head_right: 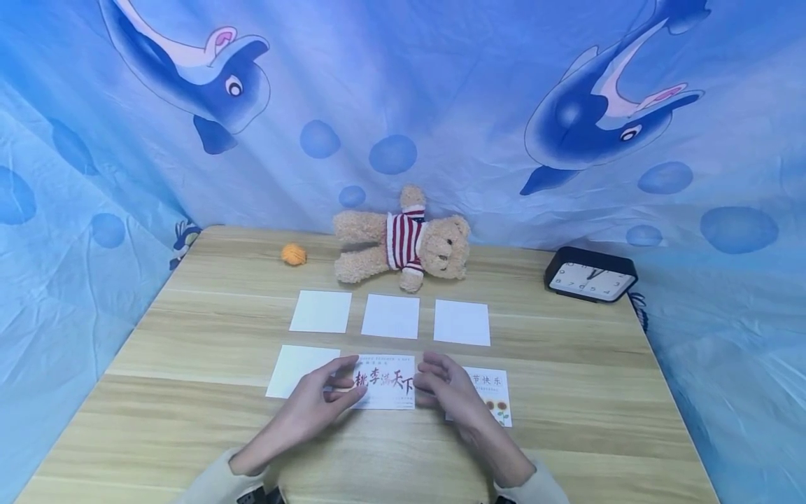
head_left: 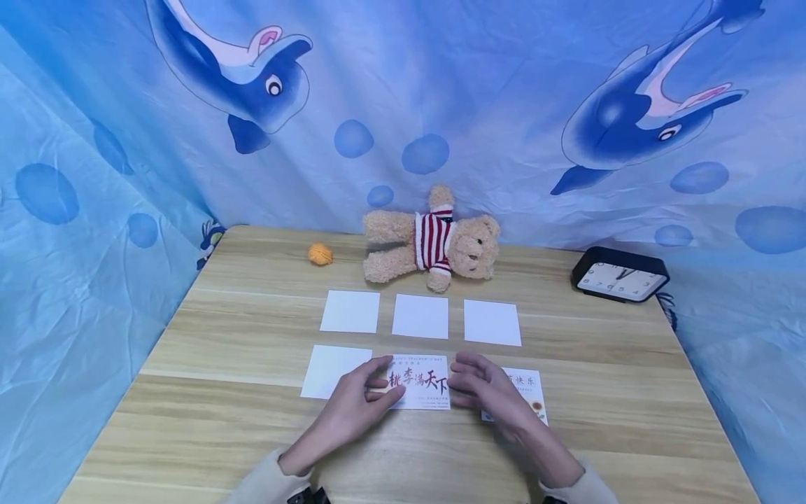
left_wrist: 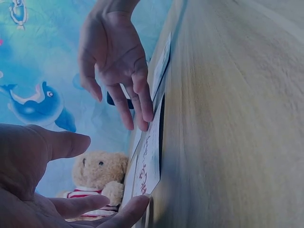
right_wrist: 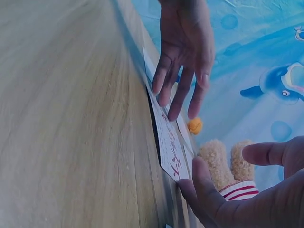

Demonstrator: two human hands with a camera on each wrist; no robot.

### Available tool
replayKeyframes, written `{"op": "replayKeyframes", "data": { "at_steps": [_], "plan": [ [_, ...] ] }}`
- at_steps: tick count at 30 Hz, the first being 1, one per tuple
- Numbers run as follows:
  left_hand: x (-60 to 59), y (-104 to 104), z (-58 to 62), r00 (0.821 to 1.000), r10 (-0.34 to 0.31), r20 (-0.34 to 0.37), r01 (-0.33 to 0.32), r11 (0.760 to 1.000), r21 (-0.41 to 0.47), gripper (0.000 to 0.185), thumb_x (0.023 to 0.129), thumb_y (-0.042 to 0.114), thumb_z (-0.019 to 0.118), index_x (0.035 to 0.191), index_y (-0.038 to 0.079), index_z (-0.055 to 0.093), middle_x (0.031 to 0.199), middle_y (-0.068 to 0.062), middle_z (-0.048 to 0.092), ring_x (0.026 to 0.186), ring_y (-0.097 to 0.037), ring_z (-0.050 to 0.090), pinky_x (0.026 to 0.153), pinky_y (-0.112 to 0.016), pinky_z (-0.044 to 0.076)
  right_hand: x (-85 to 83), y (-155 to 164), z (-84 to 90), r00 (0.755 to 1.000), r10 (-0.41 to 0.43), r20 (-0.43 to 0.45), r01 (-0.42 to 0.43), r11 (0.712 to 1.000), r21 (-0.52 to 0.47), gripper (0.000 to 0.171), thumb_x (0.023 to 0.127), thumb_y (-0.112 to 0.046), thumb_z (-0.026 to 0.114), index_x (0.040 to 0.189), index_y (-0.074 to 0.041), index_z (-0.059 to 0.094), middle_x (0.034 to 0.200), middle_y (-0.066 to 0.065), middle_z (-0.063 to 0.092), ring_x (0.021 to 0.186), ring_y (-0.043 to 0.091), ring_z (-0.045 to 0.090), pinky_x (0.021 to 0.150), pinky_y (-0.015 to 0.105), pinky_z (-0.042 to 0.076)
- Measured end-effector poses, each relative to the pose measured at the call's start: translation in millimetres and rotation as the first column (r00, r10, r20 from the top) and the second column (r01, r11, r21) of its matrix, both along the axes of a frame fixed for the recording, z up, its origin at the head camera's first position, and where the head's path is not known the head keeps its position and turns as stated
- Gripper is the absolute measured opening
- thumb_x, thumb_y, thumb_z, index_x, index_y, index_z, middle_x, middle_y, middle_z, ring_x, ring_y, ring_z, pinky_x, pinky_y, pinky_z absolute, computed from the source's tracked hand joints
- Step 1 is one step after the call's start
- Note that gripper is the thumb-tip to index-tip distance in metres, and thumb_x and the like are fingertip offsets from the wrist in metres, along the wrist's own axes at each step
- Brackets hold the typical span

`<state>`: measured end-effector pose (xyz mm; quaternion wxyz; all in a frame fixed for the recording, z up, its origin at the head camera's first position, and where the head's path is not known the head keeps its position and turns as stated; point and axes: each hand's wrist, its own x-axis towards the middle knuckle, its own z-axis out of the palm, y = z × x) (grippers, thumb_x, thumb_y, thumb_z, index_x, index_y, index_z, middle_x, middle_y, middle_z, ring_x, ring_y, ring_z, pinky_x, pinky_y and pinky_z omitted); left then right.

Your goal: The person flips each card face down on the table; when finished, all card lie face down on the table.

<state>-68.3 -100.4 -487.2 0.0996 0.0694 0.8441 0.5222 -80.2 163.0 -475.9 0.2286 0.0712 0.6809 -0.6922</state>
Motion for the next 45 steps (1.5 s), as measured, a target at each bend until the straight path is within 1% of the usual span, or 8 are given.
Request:
{"op": "replayKeyframes", "data": {
  "at_steps": [6,9,14,21,28,36,41,45],
  "plan": [
    [-0.6,2,2.3,1.000,-0.018,0.021,0.018,1.000,-0.004,0.065,0.095,0.034,0.077,0.146,0.001,0.055,0.126,-0.026,0.069,0.099,-0.028,0.077,0.082,-0.025,0.065,-1.3,-1,-1.2,1.000,-0.005,0.013,0.005,0.999,-0.032,0.062,0.104,-0.012,0.058,0.156,0.007,0.031,0.156,0.032,0.042,0.123,0.029,0.067,0.092,0.031,0.064],
    [0.0,2,3.2,0.999,-0.022,0.036,0.022,1.000,-0.003,0.066,0.094,0.035,0.077,0.147,0.001,0.054,0.126,-0.026,0.069,0.100,-0.029,0.076,0.082,-0.026,0.065,-1.2,-5,-0.9,1.000,-0.013,-0.006,0.013,1.000,0.004,0.060,0.103,-0.010,0.057,0.155,0.007,0.033,0.154,0.032,0.045,0.121,0.027,0.066,0.088,0.030,0.065],
    [2.4,1,3.1,0.999,-0.019,0.029,0.020,0.999,-0.029,0.067,0.094,0.036,0.077,0.147,0.001,0.055,0.125,-0.025,0.069,0.099,-0.028,0.076,0.081,-0.025,0.065,1.4,-11,0.8,0.999,-0.033,-0.029,0.035,0.998,0.060,0.056,0.102,-0.008,0.058,0.152,0.007,0.039,0.149,0.031,0.052,0.127,0.033,0.062,0.084,0.033,0.066],
    [4.5,-1,3.7,0.999,-0.021,0.028,0.022,0.999,-0.040,0.067,0.094,0.038,0.077,0.147,0.002,0.055,0.122,-0.023,0.070,0.096,-0.025,0.076,0.078,-0.023,0.064,7.6,-13,1.3,0.998,-0.049,-0.036,0.051,0.997,0.061,0.061,0.099,-0.011,0.065,0.153,0.005,0.040,0.149,0.028,0.053,0.137,0.037,0.055,0.093,0.039,0.065],
    [8.9,-4,5.9,1.000,0.000,0.024,0.001,1.000,-0.024,0.067,0.094,0.038,0.077,0.146,0.001,0.055,0.127,-0.027,0.069,0.103,-0.030,0.076,0.084,-0.029,0.065,13.1,-10,3.5,0.998,-0.007,-0.060,0.012,0.997,0.081,0.064,0.100,-0.013,0.065,0.153,0.007,0.037,0.151,0.030,0.050,0.141,0.041,0.051,0.101,0.042,0.062],
    [9.5,-5,5.9,1.000,0.017,0.020,-0.017,1.000,-0.010,0.067,0.095,0.038,0.076,0.146,0.000,0.055,0.138,-0.028,0.064,0.114,-0.034,0.072,0.087,-0.028,0.065,11.9,-10,4.8,1.000,0.001,-0.023,0.000,0.998,0.060,0.062,0.100,-0.011,0.063,0.153,0.007,0.037,0.150,0.031,0.050,0.124,0.033,0.066,0.099,0.040,0.063],
    [9.6,-5,5.7,1.000,0.014,0.020,-0.013,1.000,-0.007,0.067,0.095,0.038,0.077,0.146,-0.001,0.055,0.138,-0.029,0.064,0.113,-0.034,0.072,0.086,-0.028,0.065,11.1,-11,1.4,1.000,-0.005,0.006,0.005,1.000,0.010,0.060,0.102,-0.010,0.060,0.153,0.009,0.035,0.150,0.033,0.049,0.117,0.029,0.069,0.095,0.039,0.064],
    [10.5,-4,6.4,0.999,0.009,0.032,-0.009,1.000,-0.004,0.068,0.095,0.039,0.076,0.147,0.000,0.055,0.139,-0.029,0.063,0.112,-0.035,0.073,0.086,-0.028,0.065,10.3,-14,-1.1,0.999,-0.042,0.024,0.042,0.999,0.000,0.057,0.104,-0.012,0.059,0.152,0.009,0.037,0.148,0.032,0.051,0.112,0.025,0.069,0.088,0.035,0.066]
  ]
}}
